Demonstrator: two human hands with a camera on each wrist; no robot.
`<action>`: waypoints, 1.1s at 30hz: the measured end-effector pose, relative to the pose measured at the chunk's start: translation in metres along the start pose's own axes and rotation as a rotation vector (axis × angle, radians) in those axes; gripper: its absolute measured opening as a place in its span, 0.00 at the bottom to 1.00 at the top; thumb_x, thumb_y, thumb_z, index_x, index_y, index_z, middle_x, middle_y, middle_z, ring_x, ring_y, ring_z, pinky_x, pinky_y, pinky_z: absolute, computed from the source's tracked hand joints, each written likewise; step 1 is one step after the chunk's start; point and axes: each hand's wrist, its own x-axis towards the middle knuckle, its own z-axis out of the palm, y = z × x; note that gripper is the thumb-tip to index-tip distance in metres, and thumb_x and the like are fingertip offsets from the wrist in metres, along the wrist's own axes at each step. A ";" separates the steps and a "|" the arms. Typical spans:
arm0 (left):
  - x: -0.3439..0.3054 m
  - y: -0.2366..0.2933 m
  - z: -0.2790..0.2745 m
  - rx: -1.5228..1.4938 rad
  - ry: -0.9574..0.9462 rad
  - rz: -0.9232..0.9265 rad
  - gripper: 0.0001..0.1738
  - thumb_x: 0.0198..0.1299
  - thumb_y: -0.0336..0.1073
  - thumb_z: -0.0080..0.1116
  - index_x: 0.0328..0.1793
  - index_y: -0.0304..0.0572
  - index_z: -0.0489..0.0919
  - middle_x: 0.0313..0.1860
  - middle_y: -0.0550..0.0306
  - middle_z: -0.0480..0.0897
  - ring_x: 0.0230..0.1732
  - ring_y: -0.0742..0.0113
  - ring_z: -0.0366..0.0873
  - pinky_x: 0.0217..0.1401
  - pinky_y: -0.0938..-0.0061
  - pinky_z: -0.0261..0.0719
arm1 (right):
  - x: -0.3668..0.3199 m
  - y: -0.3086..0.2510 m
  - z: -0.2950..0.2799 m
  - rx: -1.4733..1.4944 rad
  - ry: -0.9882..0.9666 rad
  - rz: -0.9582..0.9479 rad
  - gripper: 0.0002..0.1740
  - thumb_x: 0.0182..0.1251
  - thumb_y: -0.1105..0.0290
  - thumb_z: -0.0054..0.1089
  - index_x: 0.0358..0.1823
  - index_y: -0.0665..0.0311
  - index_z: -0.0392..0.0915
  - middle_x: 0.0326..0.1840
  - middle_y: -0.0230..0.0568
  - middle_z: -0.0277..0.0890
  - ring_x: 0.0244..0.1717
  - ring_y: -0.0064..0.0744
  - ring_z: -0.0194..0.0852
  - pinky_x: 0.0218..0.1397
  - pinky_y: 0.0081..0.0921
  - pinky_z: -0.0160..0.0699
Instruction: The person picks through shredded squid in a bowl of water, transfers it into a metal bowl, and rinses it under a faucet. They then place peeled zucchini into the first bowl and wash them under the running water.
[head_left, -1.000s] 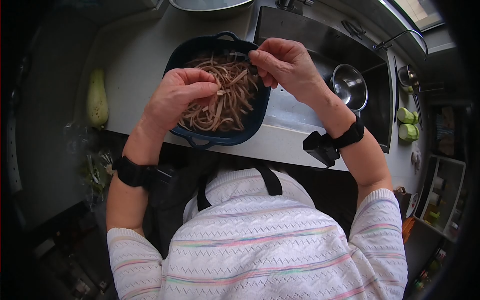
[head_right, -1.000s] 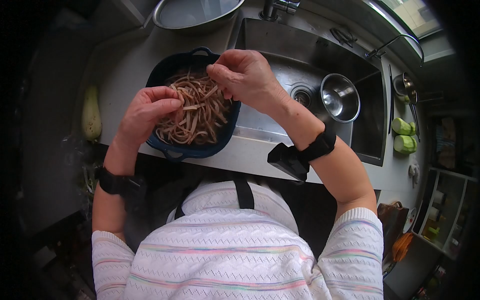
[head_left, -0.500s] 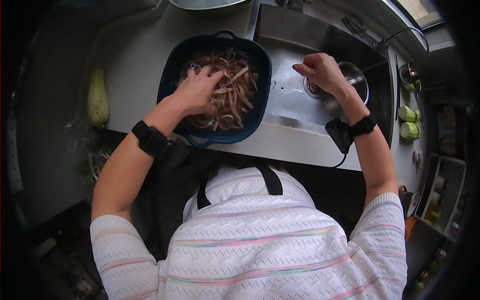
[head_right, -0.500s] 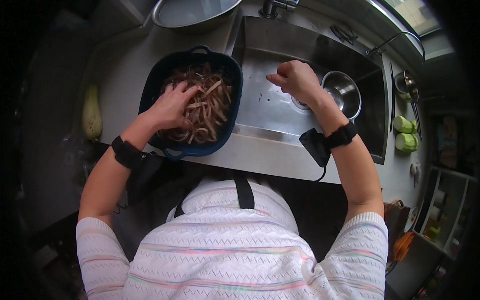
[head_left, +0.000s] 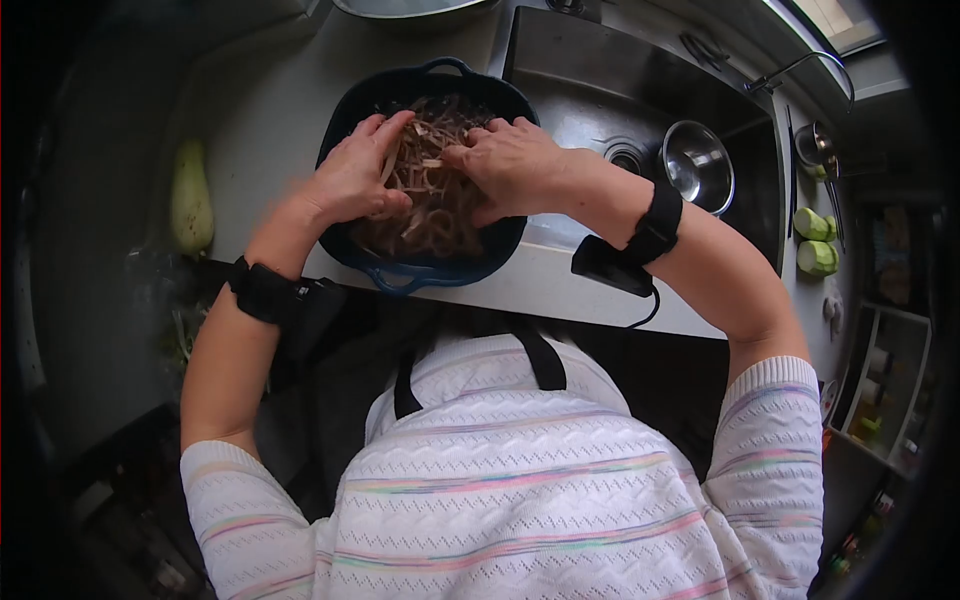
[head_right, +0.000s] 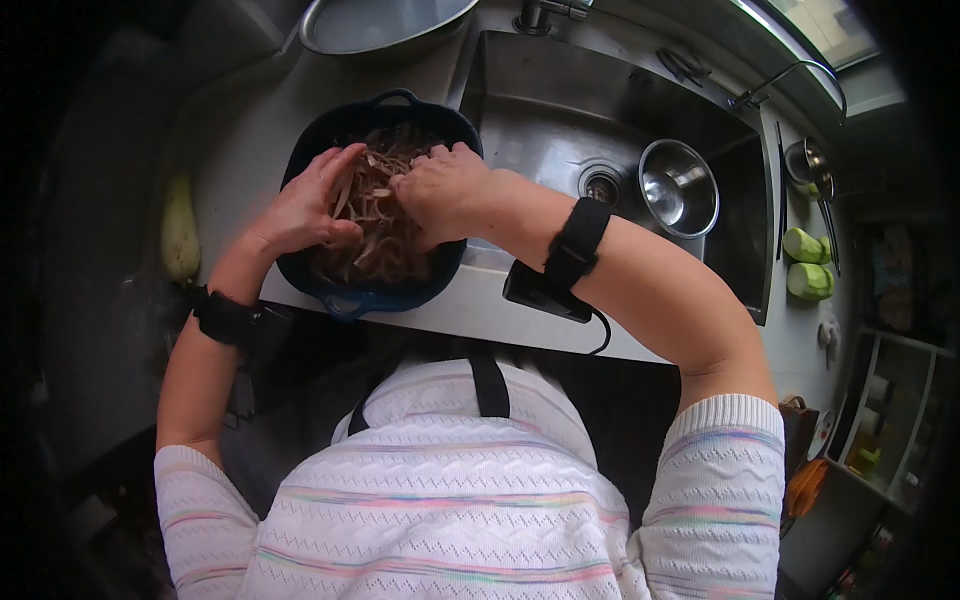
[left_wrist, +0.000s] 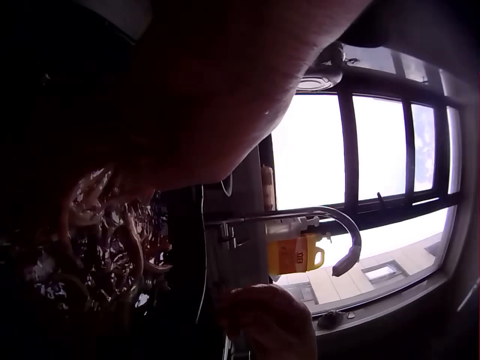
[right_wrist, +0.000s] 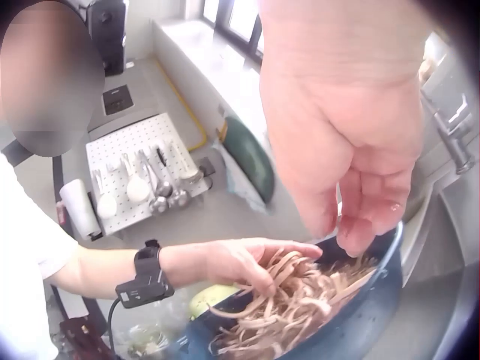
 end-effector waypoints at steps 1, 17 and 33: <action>-0.002 0.000 0.007 0.016 -0.048 -0.005 0.54 0.33 0.34 0.68 0.71 0.46 0.53 0.65 0.38 0.58 0.66 0.41 0.58 0.69 0.63 0.59 | 0.004 -0.004 0.006 -0.202 -0.047 0.016 0.21 0.55 0.69 0.60 0.53 0.57 0.74 0.51 0.44 0.71 0.51 0.40 0.71 0.55 0.29 0.71; -0.012 -0.024 -0.010 -1.286 -0.047 -0.100 0.41 0.47 0.19 0.59 0.70 0.37 0.56 0.54 0.52 0.73 0.50 0.69 0.74 0.54 0.76 0.74 | 0.023 0.009 0.002 0.181 0.131 0.117 0.21 0.59 0.72 0.50 0.55 0.50 0.73 0.54 0.43 0.71 0.53 0.43 0.72 0.53 0.32 0.74; -0.015 -0.023 -0.005 -1.388 -0.014 -0.111 0.41 0.44 0.15 0.47 0.70 0.32 0.53 0.50 0.49 0.73 0.46 0.66 0.76 0.48 0.77 0.76 | 0.036 0.001 0.013 0.353 0.078 0.136 0.19 0.55 0.62 0.59 0.47 0.61 0.78 0.33 0.46 0.79 0.36 0.42 0.79 0.42 0.32 0.76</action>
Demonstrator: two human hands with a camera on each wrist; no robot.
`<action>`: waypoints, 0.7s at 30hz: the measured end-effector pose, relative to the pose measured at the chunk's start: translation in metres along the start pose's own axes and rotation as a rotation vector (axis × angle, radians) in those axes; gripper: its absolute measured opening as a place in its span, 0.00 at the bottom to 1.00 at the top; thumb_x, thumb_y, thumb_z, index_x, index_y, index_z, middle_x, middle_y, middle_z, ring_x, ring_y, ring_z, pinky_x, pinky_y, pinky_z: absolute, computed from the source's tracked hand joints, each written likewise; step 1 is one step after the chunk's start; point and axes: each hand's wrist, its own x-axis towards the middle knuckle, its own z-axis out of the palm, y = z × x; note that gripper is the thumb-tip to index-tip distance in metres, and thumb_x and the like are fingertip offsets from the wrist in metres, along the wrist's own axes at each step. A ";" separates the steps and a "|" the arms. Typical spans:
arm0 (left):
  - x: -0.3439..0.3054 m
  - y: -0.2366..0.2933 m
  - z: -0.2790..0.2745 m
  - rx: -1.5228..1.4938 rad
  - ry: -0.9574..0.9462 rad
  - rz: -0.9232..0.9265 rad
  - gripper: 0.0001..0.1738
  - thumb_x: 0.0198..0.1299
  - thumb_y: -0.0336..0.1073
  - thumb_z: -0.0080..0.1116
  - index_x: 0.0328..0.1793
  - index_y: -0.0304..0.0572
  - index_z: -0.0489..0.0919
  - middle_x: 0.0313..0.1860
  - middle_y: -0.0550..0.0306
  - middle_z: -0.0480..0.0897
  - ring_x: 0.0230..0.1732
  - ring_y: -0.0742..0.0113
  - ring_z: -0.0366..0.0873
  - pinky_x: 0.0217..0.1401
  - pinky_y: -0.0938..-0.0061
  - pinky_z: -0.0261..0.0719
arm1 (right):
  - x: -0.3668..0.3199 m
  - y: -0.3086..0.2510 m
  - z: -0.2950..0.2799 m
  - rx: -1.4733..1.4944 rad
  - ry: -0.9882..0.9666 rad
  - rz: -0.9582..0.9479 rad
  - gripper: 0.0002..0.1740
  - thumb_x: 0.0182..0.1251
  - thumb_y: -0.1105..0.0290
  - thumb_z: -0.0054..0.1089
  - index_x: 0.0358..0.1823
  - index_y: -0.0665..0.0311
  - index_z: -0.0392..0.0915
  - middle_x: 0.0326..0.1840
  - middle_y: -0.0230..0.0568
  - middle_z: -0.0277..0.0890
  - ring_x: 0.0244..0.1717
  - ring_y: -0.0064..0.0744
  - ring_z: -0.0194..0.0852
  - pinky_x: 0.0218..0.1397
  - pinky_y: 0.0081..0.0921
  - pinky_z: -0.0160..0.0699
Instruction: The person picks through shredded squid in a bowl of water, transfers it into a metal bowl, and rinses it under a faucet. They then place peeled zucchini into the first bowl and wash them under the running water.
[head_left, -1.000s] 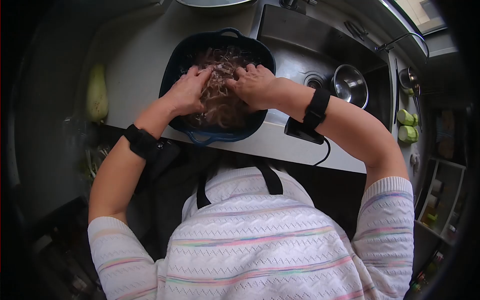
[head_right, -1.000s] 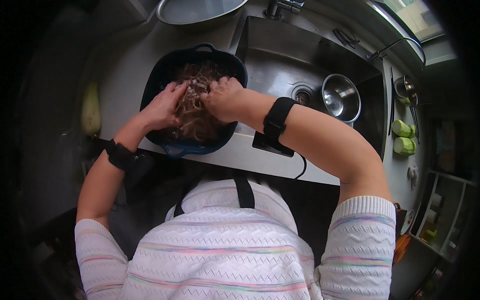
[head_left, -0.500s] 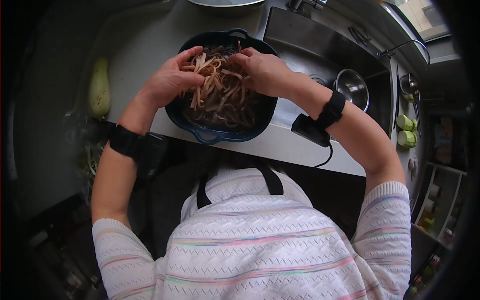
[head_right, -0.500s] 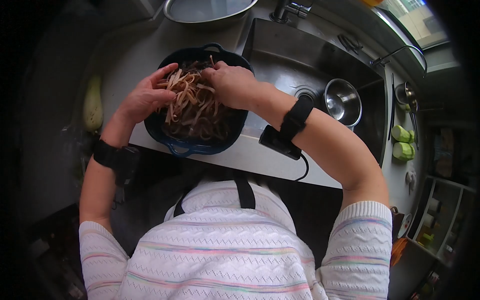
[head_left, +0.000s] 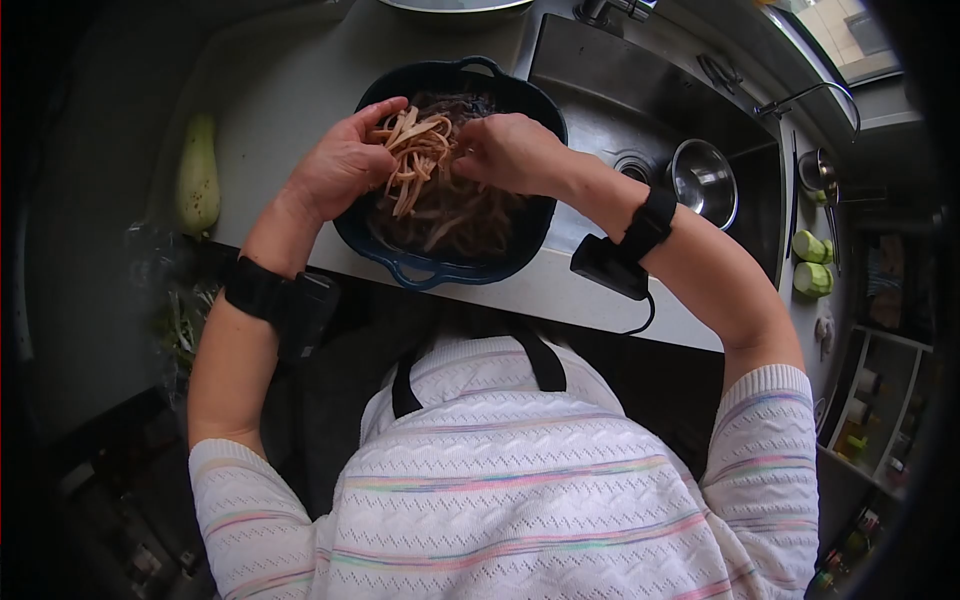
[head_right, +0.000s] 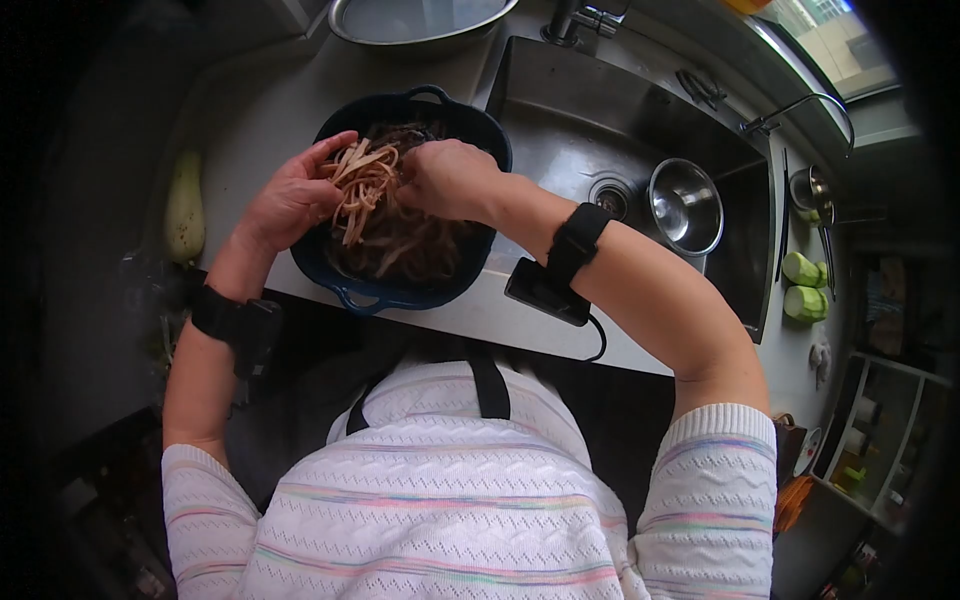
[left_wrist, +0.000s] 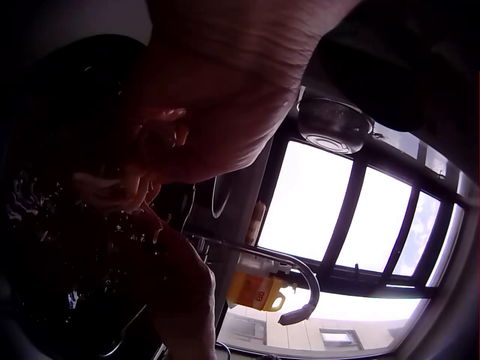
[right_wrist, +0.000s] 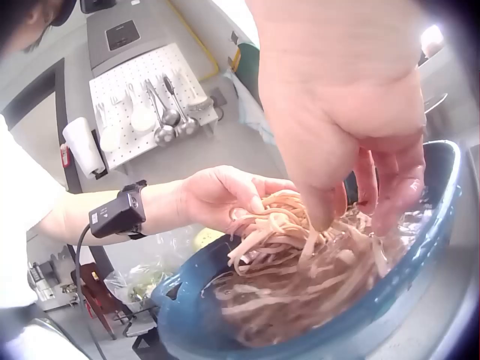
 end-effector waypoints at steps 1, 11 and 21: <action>0.000 0.000 0.001 -0.009 0.008 -0.002 0.40 0.44 0.16 0.47 0.69 0.32 0.53 0.49 0.50 0.74 0.45 0.66 0.76 0.47 0.78 0.76 | 0.001 0.001 0.002 0.068 0.036 -0.003 0.19 0.55 0.62 0.59 0.46 0.63 0.78 0.31 0.46 0.79 0.34 0.42 0.79 0.41 0.31 0.76; -0.001 -0.006 0.008 0.334 0.127 0.084 0.40 0.47 0.24 0.55 0.69 0.34 0.55 0.58 0.46 0.67 0.49 0.61 0.75 0.49 0.74 0.76 | 0.001 0.010 -0.017 -0.156 0.088 0.031 0.26 0.53 0.60 0.63 0.52 0.64 0.73 0.44 0.47 0.75 0.48 0.42 0.74 0.48 0.33 0.74; 0.007 -0.021 0.017 1.297 -0.005 0.068 0.46 0.35 0.36 0.67 0.67 0.48 0.62 0.52 0.42 0.69 0.54 0.46 0.69 0.59 0.64 0.69 | 0.004 0.009 0.002 -0.260 -0.202 -0.022 0.24 0.49 0.63 0.63 0.51 0.55 0.74 0.50 0.43 0.74 0.55 0.42 0.70 0.56 0.33 0.71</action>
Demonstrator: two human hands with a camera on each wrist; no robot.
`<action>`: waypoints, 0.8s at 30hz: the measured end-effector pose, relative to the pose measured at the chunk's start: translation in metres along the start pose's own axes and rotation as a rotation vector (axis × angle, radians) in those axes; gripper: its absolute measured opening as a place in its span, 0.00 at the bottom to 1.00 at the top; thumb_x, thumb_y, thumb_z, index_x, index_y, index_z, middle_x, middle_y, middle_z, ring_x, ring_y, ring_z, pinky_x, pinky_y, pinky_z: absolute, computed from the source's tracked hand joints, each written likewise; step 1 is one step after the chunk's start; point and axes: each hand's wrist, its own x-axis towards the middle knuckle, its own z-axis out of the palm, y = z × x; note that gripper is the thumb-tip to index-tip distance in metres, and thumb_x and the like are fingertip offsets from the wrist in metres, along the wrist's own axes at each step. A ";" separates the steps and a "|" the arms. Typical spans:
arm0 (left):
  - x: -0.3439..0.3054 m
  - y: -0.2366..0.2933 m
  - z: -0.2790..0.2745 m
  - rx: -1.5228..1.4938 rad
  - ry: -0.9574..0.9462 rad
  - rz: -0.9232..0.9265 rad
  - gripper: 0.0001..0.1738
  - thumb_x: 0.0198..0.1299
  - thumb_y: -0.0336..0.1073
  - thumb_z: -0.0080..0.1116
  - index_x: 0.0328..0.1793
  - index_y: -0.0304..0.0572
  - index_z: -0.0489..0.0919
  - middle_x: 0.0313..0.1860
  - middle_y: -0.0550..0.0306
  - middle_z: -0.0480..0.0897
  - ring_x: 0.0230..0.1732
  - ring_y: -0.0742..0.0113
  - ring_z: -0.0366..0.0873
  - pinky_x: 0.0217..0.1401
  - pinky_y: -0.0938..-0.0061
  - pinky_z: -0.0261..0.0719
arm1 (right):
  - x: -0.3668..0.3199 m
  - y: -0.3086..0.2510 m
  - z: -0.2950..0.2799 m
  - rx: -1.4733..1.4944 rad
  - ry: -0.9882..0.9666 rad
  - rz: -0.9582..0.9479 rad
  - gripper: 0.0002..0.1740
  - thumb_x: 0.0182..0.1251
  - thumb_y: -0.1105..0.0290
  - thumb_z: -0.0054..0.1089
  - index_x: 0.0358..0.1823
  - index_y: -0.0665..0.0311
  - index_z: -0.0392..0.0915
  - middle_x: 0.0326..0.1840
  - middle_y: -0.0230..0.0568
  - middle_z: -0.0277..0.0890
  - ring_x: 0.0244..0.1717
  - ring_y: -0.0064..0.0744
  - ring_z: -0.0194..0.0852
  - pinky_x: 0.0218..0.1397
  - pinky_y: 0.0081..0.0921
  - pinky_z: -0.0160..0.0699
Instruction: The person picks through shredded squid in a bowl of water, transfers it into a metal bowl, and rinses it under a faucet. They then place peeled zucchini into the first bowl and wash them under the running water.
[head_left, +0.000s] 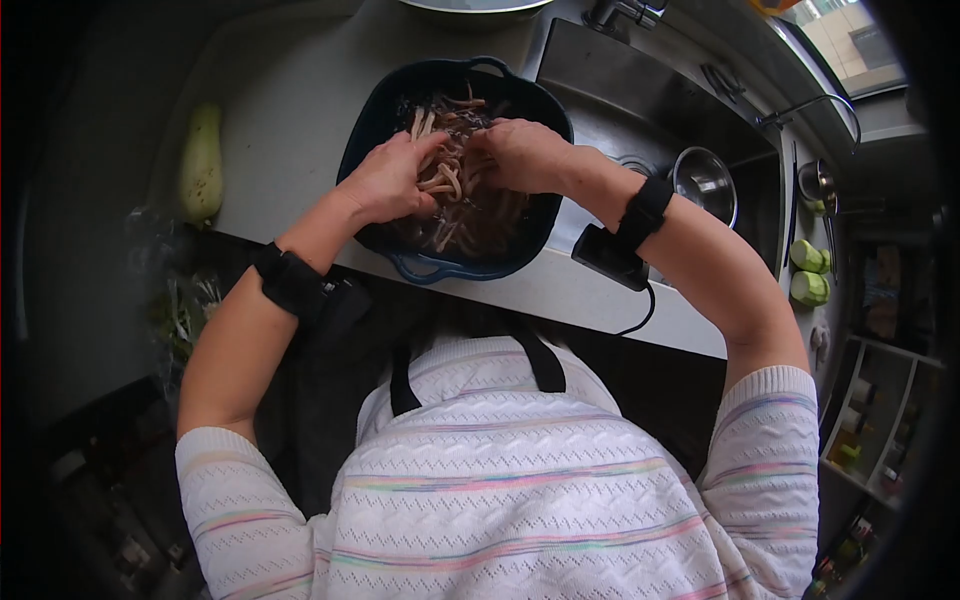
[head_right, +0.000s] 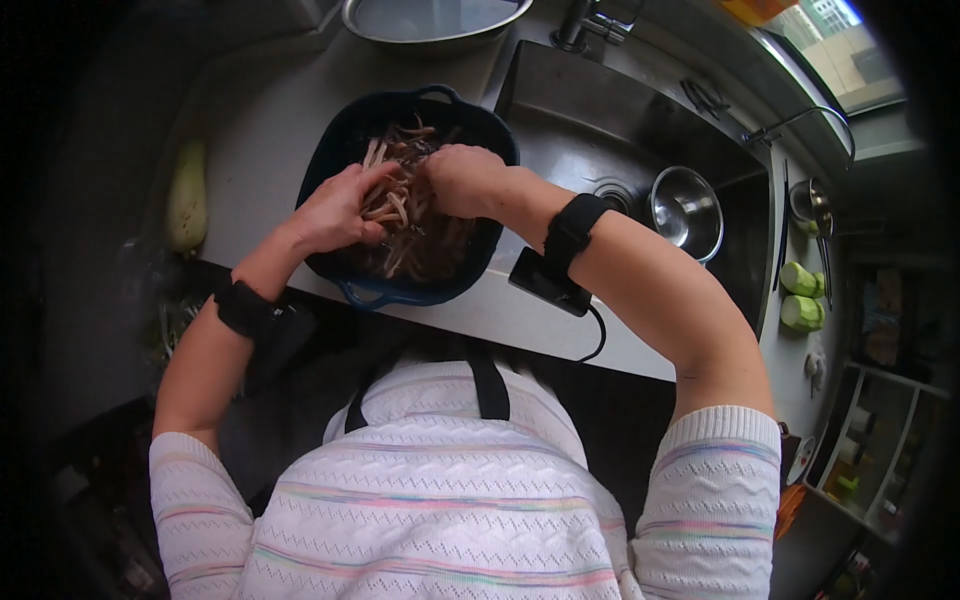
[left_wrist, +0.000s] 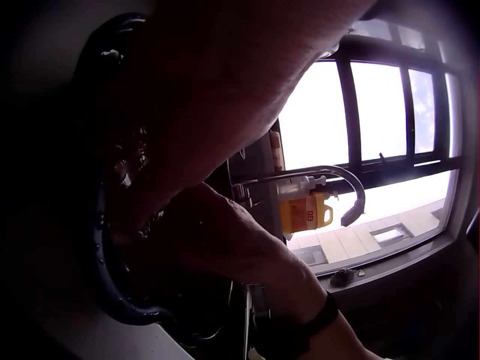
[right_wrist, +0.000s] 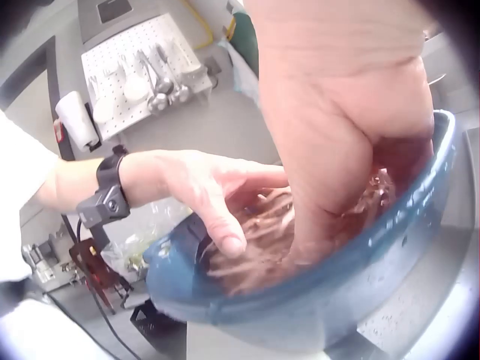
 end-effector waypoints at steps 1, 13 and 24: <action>-0.003 0.004 -0.003 -0.040 0.010 -0.027 0.44 0.37 0.33 0.66 0.66 0.47 0.64 0.50 0.47 0.69 0.53 0.51 0.70 0.61 0.69 0.67 | -0.003 0.000 -0.004 -0.019 0.011 -0.011 0.26 0.49 0.64 0.63 0.54 0.55 0.73 0.50 0.43 0.73 0.54 0.43 0.70 0.56 0.33 0.71; -0.013 0.011 -0.017 0.034 0.261 0.010 0.30 0.40 0.33 0.65 0.56 0.46 0.75 0.60 0.48 0.69 0.55 0.53 0.71 0.59 0.69 0.71 | -0.011 -0.012 -0.013 -0.079 0.120 0.020 0.10 0.55 0.62 0.59 0.39 0.50 0.81 0.44 0.34 0.76 0.45 0.39 0.74 0.47 0.32 0.74; -0.006 0.027 0.011 -0.135 0.343 0.191 0.13 0.46 0.35 0.65 0.40 0.42 0.82 0.48 0.52 0.78 0.50 0.58 0.75 0.53 0.70 0.71 | -0.039 0.003 -0.020 0.391 0.608 -0.164 0.08 0.54 0.67 0.61 0.35 0.57 0.82 0.38 0.38 0.78 0.38 0.36 0.78 0.41 0.28 0.76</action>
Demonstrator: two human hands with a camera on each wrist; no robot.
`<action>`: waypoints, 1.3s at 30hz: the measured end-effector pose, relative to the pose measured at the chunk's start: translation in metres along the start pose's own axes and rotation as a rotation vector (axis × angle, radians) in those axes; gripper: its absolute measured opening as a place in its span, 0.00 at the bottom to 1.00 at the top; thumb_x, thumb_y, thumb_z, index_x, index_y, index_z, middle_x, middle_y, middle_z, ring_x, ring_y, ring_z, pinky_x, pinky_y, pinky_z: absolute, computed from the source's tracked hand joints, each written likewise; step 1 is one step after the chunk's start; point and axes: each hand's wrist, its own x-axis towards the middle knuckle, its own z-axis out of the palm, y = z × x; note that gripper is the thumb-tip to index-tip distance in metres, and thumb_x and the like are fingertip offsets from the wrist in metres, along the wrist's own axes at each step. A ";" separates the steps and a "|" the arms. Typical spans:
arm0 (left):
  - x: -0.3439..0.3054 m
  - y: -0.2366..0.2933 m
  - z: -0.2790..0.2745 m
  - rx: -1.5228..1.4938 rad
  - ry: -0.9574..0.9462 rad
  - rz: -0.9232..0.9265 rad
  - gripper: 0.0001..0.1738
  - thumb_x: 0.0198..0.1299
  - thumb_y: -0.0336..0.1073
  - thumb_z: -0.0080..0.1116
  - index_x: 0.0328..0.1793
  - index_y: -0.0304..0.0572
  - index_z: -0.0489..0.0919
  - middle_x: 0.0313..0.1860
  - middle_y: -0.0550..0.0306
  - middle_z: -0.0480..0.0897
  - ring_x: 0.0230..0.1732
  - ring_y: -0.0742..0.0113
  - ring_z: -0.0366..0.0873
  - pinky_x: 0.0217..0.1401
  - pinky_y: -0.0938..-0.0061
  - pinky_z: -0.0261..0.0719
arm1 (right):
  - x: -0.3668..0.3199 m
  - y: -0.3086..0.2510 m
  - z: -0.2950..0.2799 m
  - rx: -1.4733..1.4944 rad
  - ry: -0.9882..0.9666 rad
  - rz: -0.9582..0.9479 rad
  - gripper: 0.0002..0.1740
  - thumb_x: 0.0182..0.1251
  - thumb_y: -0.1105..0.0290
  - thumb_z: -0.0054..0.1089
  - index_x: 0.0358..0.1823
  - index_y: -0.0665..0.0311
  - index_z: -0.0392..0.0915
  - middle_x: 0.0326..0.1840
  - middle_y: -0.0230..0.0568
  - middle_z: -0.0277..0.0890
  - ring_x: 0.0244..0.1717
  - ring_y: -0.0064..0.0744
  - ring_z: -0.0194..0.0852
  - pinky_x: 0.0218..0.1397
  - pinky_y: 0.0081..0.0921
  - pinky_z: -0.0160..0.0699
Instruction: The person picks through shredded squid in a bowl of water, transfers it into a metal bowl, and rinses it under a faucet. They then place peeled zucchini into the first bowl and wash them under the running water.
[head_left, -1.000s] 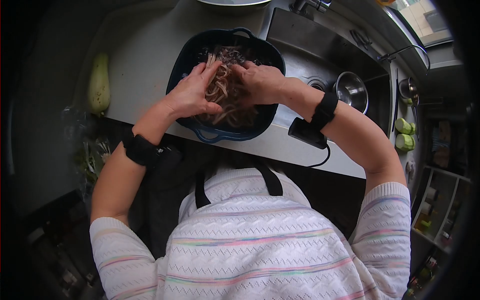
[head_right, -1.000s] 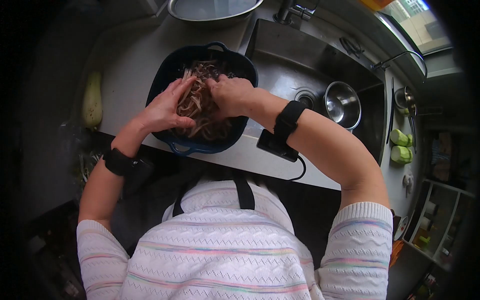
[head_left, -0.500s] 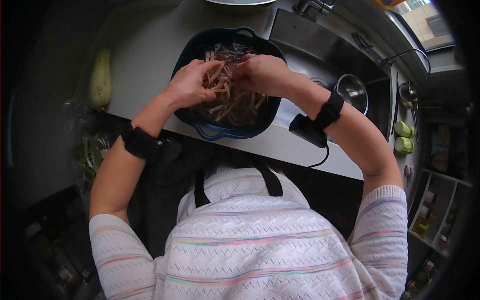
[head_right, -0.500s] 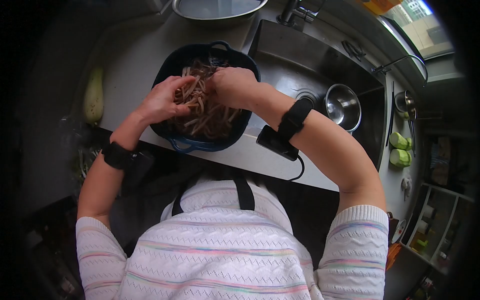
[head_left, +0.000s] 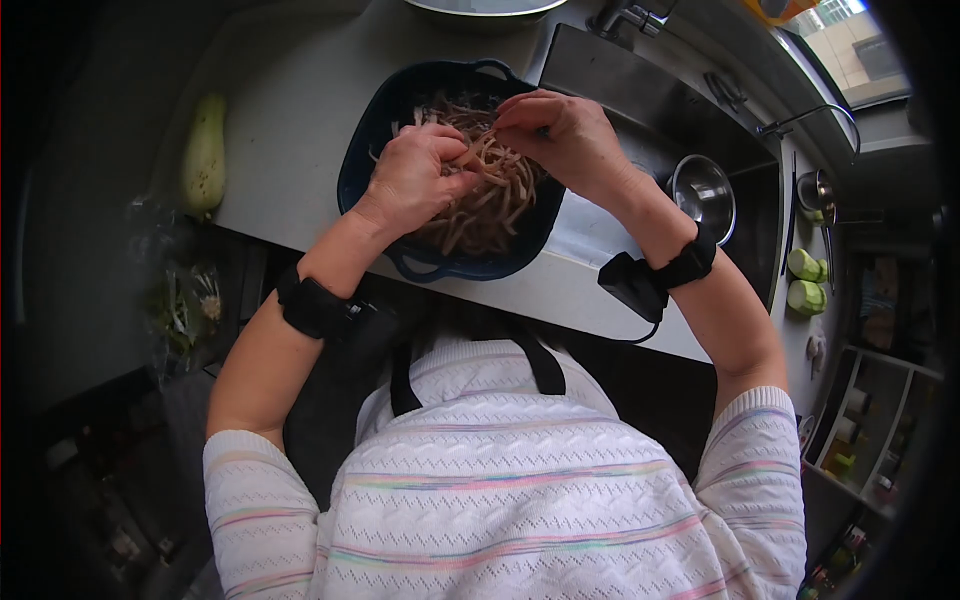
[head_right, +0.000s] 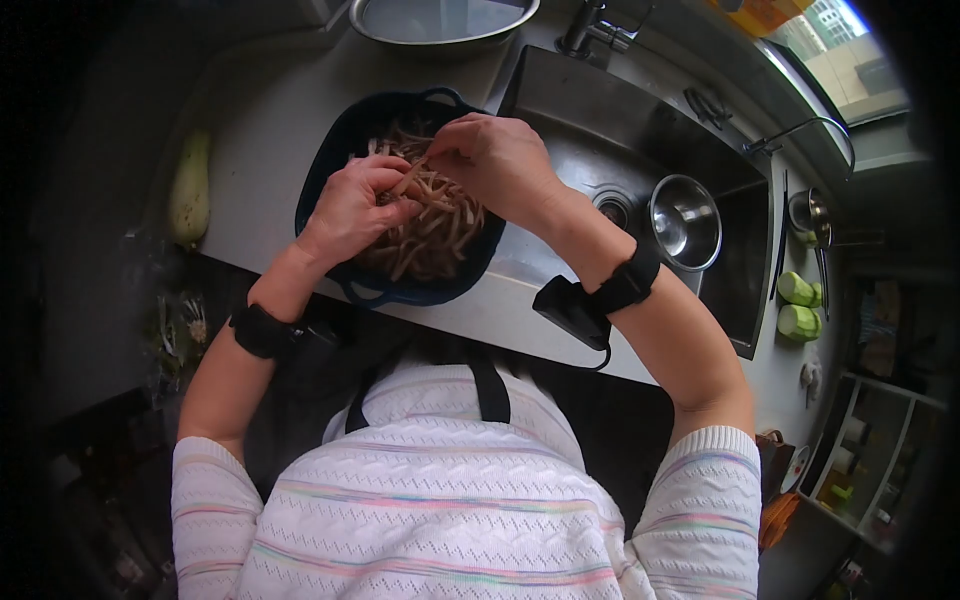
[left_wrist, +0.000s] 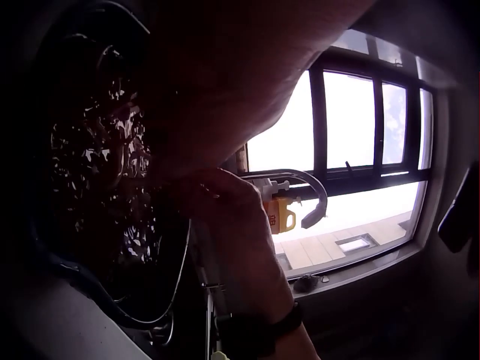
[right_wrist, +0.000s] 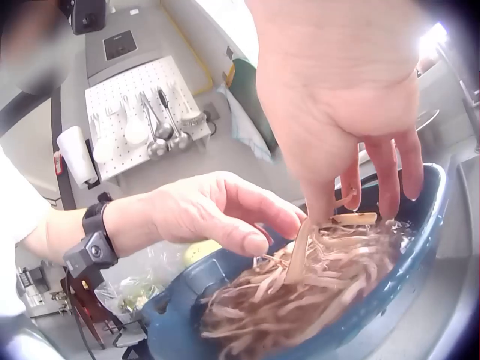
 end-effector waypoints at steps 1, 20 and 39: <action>0.000 0.003 -0.003 -0.095 0.029 -0.047 0.13 0.48 0.33 0.64 0.41 0.40 0.82 0.46 0.53 0.79 0.47 0.61 0.76 0.50 0.72 0.73 | -0.003 -0.001 -0.003 0.000 0.004 0.001 0.08 0.54 0.67 0.61 0.35 0.57 0.82 0.38 0.38 0.78 0.38 0.36 0.78 0.41 0.28 0.76; -0.016 0.048 -0.013 -0.908 0.184 -0.208 0.06 0.53 0.21 0.58 0.38 0.35 0.79 0.32 0.61 0.80 0.34 0.78 0.77 0.41 0.85 0.76 | -0.046 -0.027 -0.006 0.146 0.288 -0.050 0.10 0.51 0.70 0.66 0.37 0.56 0.81 0.45 0.33 0.77 0.48 0.35 0.72 0.50 0.29 0.72; -0.005 0.079 0.022 -1.215 0.199 -0.063 0.10 0.54 0.22 0.59 0.43 0.35 0.78 0.37 0.59 0.81 0.38 0.77 0.77 0.44 0.84 0.75 | -0.083 -0.018 -0.015 0.783 0.197 0.194 0.07 0.58 0.75 0.61 0.38 0.66 0.77 0.31 0.29 0.77 0.34 0.15 0.74 0.39 0.15 0.74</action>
